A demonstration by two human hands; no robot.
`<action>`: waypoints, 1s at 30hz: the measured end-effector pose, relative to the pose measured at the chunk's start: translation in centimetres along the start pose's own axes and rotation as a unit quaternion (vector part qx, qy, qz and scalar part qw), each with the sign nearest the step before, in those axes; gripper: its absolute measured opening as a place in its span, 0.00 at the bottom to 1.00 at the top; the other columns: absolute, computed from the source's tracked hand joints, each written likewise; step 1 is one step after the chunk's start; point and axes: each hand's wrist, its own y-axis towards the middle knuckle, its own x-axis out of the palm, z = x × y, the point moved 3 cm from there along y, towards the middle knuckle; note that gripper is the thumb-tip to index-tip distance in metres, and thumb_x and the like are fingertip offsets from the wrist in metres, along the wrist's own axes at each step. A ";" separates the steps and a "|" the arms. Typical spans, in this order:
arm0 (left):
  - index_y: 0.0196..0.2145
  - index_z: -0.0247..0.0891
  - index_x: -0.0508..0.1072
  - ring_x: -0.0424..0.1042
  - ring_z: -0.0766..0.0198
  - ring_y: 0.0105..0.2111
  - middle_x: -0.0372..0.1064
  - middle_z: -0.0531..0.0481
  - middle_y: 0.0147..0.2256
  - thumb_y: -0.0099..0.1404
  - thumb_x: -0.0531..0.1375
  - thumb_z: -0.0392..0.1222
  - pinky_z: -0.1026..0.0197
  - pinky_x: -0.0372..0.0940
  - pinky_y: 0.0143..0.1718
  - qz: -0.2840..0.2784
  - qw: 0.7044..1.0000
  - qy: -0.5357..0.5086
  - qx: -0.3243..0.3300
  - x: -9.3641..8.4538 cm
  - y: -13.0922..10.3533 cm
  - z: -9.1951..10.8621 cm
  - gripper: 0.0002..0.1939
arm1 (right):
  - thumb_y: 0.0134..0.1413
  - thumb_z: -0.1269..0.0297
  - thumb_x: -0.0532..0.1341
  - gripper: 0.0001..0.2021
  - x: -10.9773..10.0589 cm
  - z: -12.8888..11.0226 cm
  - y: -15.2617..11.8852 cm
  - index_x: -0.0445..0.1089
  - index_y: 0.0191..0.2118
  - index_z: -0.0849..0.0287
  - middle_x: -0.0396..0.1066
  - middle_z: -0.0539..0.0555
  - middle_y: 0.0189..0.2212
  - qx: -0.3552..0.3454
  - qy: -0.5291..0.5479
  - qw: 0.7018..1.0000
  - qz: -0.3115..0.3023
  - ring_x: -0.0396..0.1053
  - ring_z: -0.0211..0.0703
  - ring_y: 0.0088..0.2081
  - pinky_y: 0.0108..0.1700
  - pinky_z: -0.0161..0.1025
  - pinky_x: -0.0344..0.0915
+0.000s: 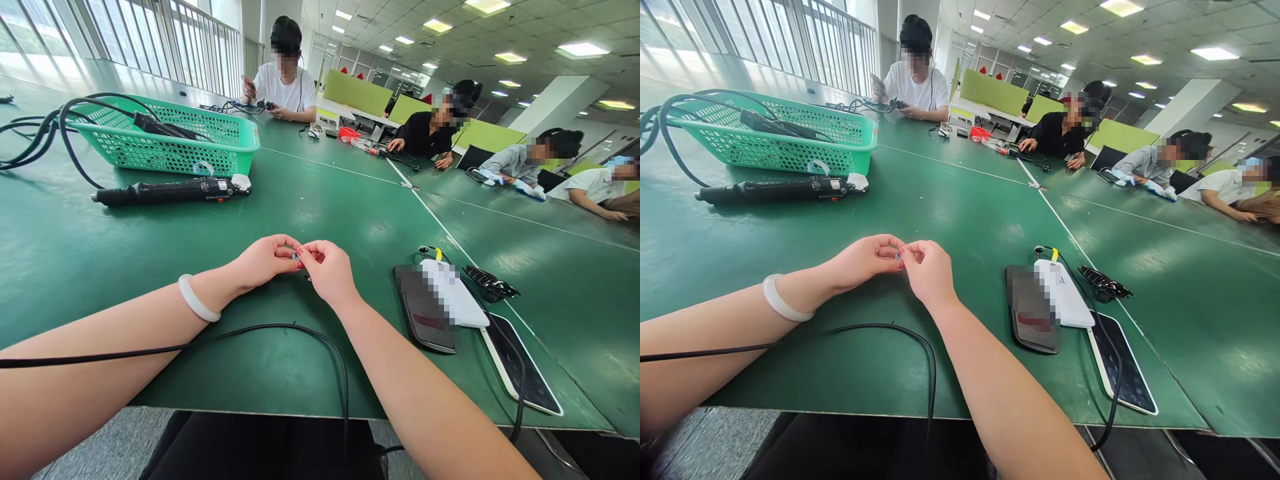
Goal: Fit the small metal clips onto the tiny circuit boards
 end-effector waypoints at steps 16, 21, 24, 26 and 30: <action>0.35 0.36 0.68 0.73 0.67 0.33 0.76 0.52 0.32 0.53 0.65 0.35 0.58 0.64 0.45 -0.016 1.000 -0.026 -0.006 0.1 -0.1 0.0 0.12 | 0.46 0.56 0.63 0.10 -0.8 0.3 0.5 0.71 0.29 0.57 0.62 0.45 0.20 0.018 0.070 0.996 -0.061 0.59 0.34 0.23 0.28 0.35 0.59; 0.34 0.35 0.68 0.73 0.68 0.32 0.76 0.51 0.32 0.53 0.65 0.35 0.59 0.64 0.42 -0.017 1.000 -0.014 -0.013 0.1 -0.2 0.0 0.11 | 0.45 0.57 0.64 0.10 -0.7 0.5 0.6 0.71 0.29 0.58 0.65 0.47 0.21 0.033 0.086 0.993 -0.071 0.62 0.35 0.24 0.29 0.36 0.61; 0.33 0.35 0.68 0.74 0.68 0.32 0.76 0.50 0.31 0.54 0.64 0.34 0.59 0.65 0.43 -0.020 0.999 -0.026 -0.013 0.2 -0.2 0.1 0.10 | 0.46 0.57 0.63 0.10 -0.6 0.5 0.6 0.71 0.28 0.58 0.69 0.49 0.23 0.036 0.089 0.993 -0.069 0.64 0.36 0.25 0.31 0.37 0.62; 0.34 0.35 0.68 0.74 0.68 0.32 0.76 0.50 0.31 0.54 0.65 0.34 0.59 0.65 0.43 -0.020 0.999 -0.030 -0.015 0.2 -0.1 0.1 0.10 | 0.47 0.56 0.62 0.10 -0.6 0.5 0.5 0.71 0.28 0.58 0.70 0.49 0.23 0.031 0.081 0.994 -0.062 0.64 0.36 0.25 0.31 0.36 0.63; 0.34 0.34 0.68 0.73 0.69 0.32 0.75 0.52 0.29 0.54 0.64 0.33 0.60 0.65 0.44 -0.012 0.999 -0.048 -0.021 0.3 -0.1 0.3 0.09 | 0.50 0.56 0.60 0.11 -0.7 0.3 0.5 0.72 0.27 0.58 0.72 0.50 0.25 0.017 0.065 0.997 -0.047 0.65 0.36 0.25 0.31 0.36 0.63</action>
